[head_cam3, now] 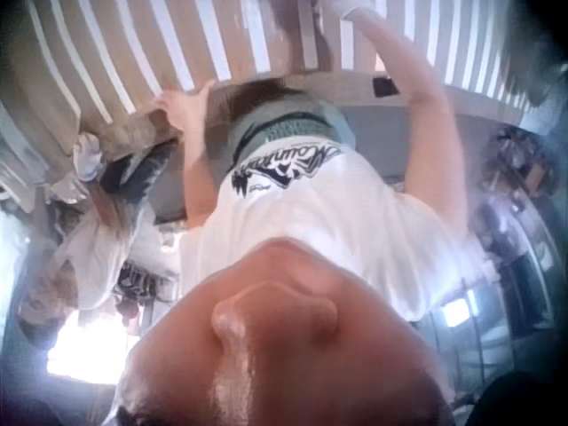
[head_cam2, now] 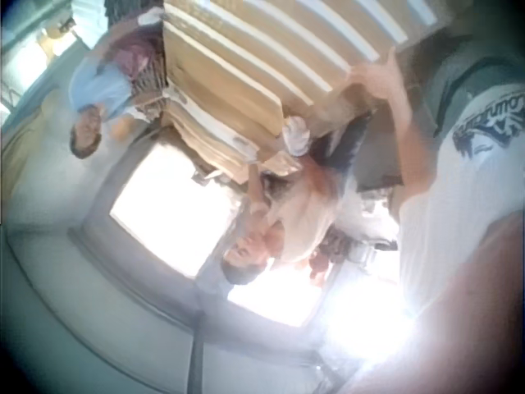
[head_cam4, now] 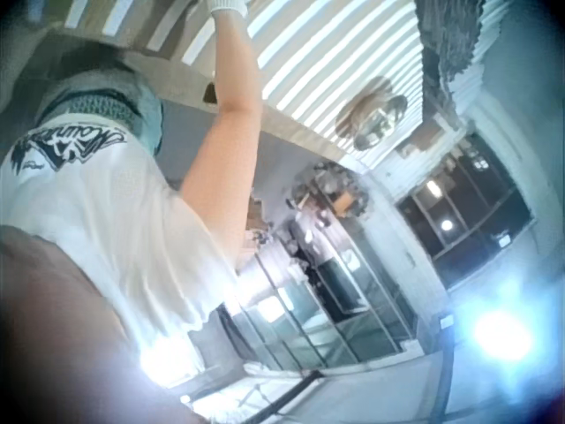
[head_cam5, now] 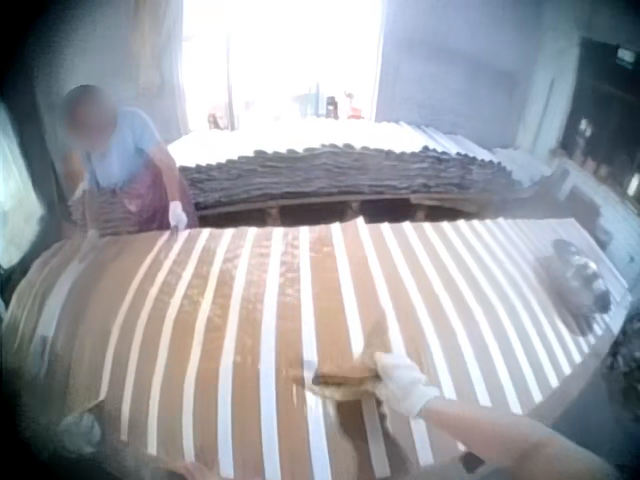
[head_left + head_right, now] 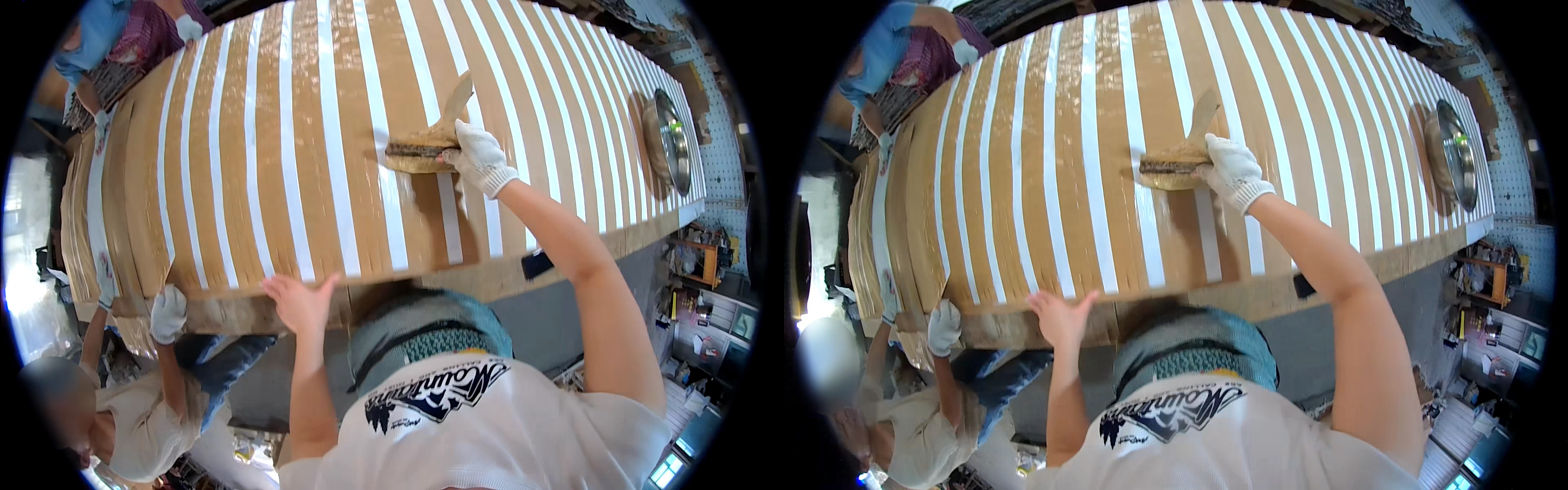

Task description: The person repeatedly dips a wide brush into a metal bowl of liquid and applies it to the surface of a large cylindrical object wrapped in brown paper with white stripes. The person works along the length of the object, smoothing the liquid into the surface with the brush.

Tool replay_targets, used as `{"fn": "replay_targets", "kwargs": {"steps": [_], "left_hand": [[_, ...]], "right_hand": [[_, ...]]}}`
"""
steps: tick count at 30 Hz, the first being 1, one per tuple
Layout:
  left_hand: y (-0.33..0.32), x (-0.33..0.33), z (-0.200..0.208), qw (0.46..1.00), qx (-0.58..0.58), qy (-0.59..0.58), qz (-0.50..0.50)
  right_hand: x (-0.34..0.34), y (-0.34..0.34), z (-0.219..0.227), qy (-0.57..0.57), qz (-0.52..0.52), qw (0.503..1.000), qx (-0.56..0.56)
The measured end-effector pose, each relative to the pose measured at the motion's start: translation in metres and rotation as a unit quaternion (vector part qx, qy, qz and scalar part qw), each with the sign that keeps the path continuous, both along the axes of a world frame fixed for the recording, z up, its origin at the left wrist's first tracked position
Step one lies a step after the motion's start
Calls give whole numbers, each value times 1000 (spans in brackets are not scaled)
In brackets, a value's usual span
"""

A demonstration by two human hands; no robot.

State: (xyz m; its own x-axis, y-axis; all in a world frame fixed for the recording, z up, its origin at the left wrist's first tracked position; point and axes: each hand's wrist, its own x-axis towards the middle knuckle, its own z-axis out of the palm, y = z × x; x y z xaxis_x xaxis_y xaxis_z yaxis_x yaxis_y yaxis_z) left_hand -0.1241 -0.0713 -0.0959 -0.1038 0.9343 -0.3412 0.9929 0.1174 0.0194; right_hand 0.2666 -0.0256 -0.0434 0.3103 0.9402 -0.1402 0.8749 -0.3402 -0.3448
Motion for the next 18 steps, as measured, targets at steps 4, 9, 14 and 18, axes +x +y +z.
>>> {"fn": "replay_targets", "kwargs": {"steps": [4, 9, 14, 18], "left_hand": [[-1, -3, -3, 1000, -1, -5, -2], [3, 2, 3, 999, -40, -4, 35], [0, 0, -1, 997, -62, -1, 41], [6, 2, 2, 994, -97, 7, 50]], "right_hand": [[58, 115, -15, -62, -54, 996, 38], [122, 249, -31, -165, -39, 978, 123], [168, 351, -53, -197, -17, 959, 205], [193, 402, -65, -217, 3, 951, 221]]}}
